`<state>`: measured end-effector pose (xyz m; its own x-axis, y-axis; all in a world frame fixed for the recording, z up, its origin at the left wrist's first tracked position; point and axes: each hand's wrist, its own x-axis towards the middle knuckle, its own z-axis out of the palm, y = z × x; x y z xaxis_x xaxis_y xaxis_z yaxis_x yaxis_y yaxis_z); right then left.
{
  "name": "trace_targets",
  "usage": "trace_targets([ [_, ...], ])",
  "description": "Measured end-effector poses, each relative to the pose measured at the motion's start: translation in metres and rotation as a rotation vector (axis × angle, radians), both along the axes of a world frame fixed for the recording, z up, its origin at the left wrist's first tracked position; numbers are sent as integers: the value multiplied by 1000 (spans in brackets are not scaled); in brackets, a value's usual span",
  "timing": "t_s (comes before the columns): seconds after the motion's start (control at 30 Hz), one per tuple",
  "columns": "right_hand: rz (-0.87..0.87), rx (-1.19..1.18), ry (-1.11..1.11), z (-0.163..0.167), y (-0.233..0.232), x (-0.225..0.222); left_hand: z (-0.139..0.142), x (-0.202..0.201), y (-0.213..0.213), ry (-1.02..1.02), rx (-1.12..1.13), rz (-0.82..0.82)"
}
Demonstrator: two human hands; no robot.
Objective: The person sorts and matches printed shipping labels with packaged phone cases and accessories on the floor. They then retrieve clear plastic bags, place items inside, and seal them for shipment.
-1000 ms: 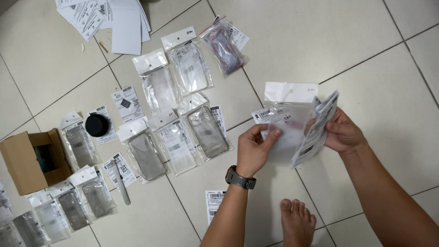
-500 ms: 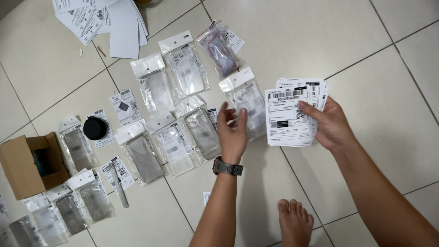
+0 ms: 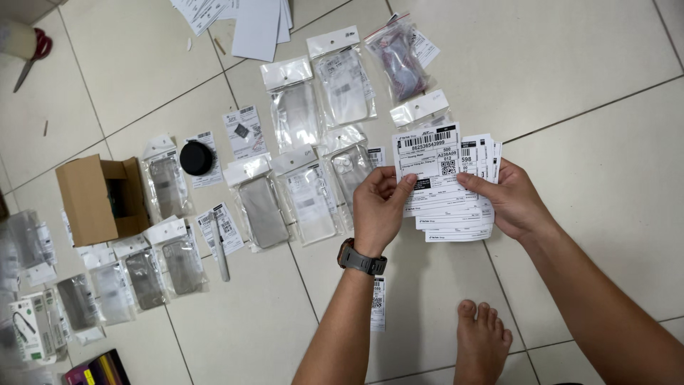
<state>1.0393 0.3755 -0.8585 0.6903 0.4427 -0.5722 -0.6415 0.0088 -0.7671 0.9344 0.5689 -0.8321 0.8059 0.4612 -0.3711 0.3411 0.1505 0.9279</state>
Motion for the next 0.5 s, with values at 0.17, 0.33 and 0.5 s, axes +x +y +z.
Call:
trace_targets([
  [0.17,36,-1,-38,6,11,-12,6,-18,22,-54,35,-75],
  [0.33,69,22,-76,8,21,-27,-2,-46,41,-37,41,-160],
  [0.5,136,-29,-98,11,30,-42,-18,-76,53,-53,20,-146],
])
